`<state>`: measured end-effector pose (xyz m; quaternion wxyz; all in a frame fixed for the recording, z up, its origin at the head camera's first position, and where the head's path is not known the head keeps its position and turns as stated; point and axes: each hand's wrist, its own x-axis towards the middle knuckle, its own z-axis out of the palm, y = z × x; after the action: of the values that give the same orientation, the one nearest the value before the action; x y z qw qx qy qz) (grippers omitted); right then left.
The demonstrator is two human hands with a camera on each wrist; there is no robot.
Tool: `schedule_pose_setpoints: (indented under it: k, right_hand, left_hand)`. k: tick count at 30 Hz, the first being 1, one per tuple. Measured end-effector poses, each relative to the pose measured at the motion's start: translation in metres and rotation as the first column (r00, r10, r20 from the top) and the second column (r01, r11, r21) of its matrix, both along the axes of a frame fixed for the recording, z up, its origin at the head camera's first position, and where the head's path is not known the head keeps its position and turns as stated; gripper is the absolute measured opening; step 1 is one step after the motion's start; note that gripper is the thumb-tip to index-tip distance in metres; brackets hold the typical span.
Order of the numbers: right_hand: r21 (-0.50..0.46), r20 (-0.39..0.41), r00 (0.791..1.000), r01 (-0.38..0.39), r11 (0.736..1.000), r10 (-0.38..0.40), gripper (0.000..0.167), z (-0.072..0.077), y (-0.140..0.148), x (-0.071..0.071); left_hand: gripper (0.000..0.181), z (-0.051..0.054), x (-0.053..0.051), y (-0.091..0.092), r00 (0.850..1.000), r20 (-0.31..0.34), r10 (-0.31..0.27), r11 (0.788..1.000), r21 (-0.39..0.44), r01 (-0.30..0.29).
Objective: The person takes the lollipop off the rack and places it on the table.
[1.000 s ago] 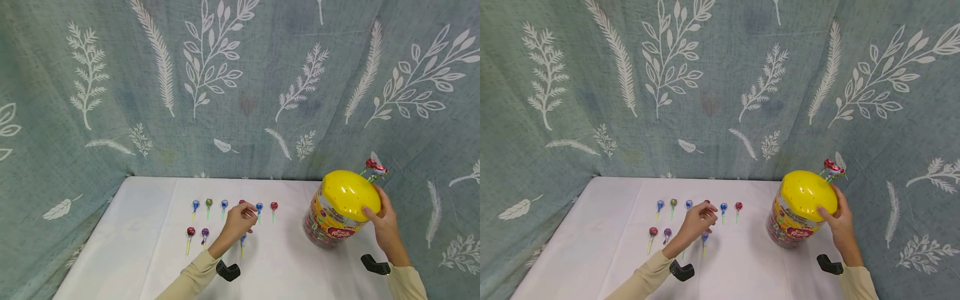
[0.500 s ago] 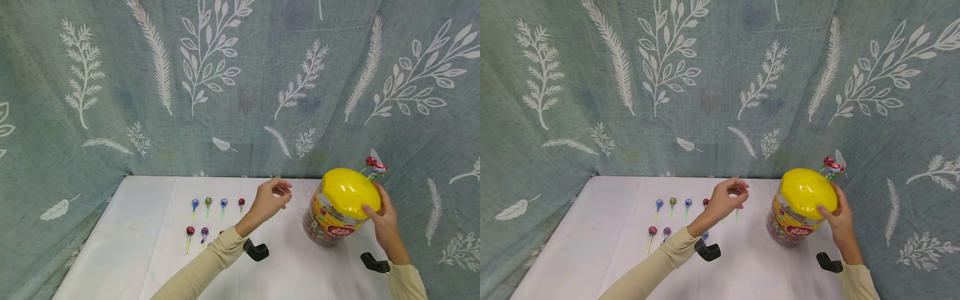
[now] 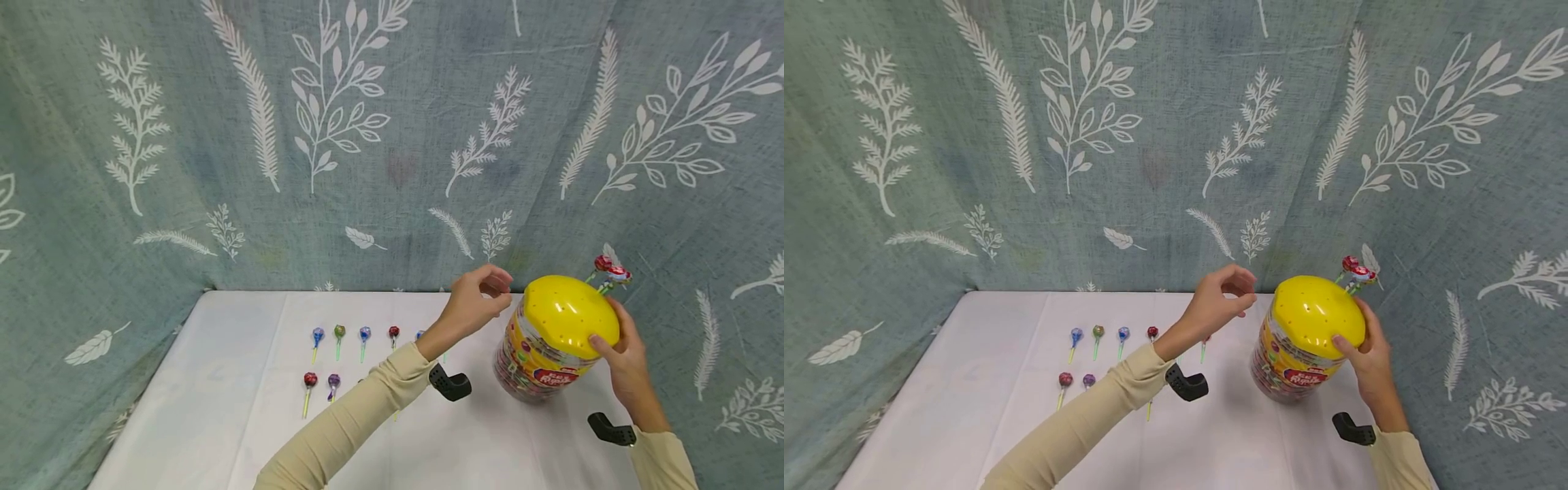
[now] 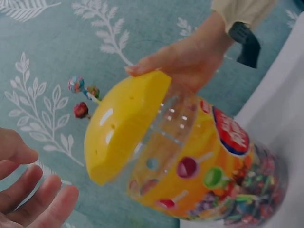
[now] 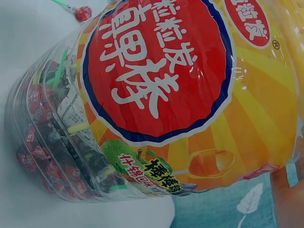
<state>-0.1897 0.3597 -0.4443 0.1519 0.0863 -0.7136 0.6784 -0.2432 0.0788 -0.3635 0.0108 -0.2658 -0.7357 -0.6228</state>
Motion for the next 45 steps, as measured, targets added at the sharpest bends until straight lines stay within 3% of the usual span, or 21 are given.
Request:
schedule_pose_setpoints:
  k: [7,13,19,24,31,37,39,43,45]
  right_hand:
    - [0.010,0.010,1.000,0.014,1.000,-0.014,0.068,0.000,0.000,-0.001]
    - [0.044,0.027,0.999,0.033,0.998,-0.035,0.068,0.000,-0.001,-0.002]
    - [0.043,0.021,0.999,0.039,0.998,-0.040,0.068,0.001,0.000,-0.002]
    - [0.029,0.027,0.999,0.030,0.999,-0.031,0.067,0.001,0.000,-0.002]
    - [0.059,0.016,0.999,0.038,0.998,-0.039,0.068,0.000,0.000,-0.003]
    - [0.047,-0.002,1.000,0.012,0.999,-0.011,0.068,0.001,0.000,-0.004]
    - [0.033,-0.003,1.000,0.005,0.999,-0.005,0.067,0.002,0.000,-0.004]
    - [0.038,0.024,1.000,0.016,0.999,-0.017,0.066,0.003,0.001,-0.003]
    - [0.048,0.039,0.999,0.022,0.999,-0.024,0.067,0.002,0.002,-0.002]
  left_hand:
    - [0.018,0.010,-0.013,0.029,0.995,-0.101,-0.028,0.999,-0.046,0.024]
    - [0.017,0.015,-0.018,0.051,0.988,-0.143,-0.056,0.994,-0.098,0.043]
    - [0.017,0.022,-0.028,0.077,0.971,-0.226,-0.074,0.989,-0.141,0.043]
    - [0.019,0.028,-0.034,0.095,0.961,-0.258,-0.097,0.982,-0.182,0.050]
    - [0.029,0.032,-0.033,0.119,0.935,-0.297,-0.195,0.958,-0.264,0.116]
    - [0.037,0.033,-0.026,0.135,0.909,-0.298,-0.291,0.915,-0.365,0.173]
    - [0.035,0.031,-0.025,0.139,0.915,-0.295,-0.277,0.918,-0.363,0.161]
    - [0.030,0.028,-0.025,0.142,0.938,-0.269,-0.221,0.944,-0.301,0.136]
    - [0.028,0.027,-0.025,0.143,0.942,-0.266,-0.204,0.953,-0.275,0.129]
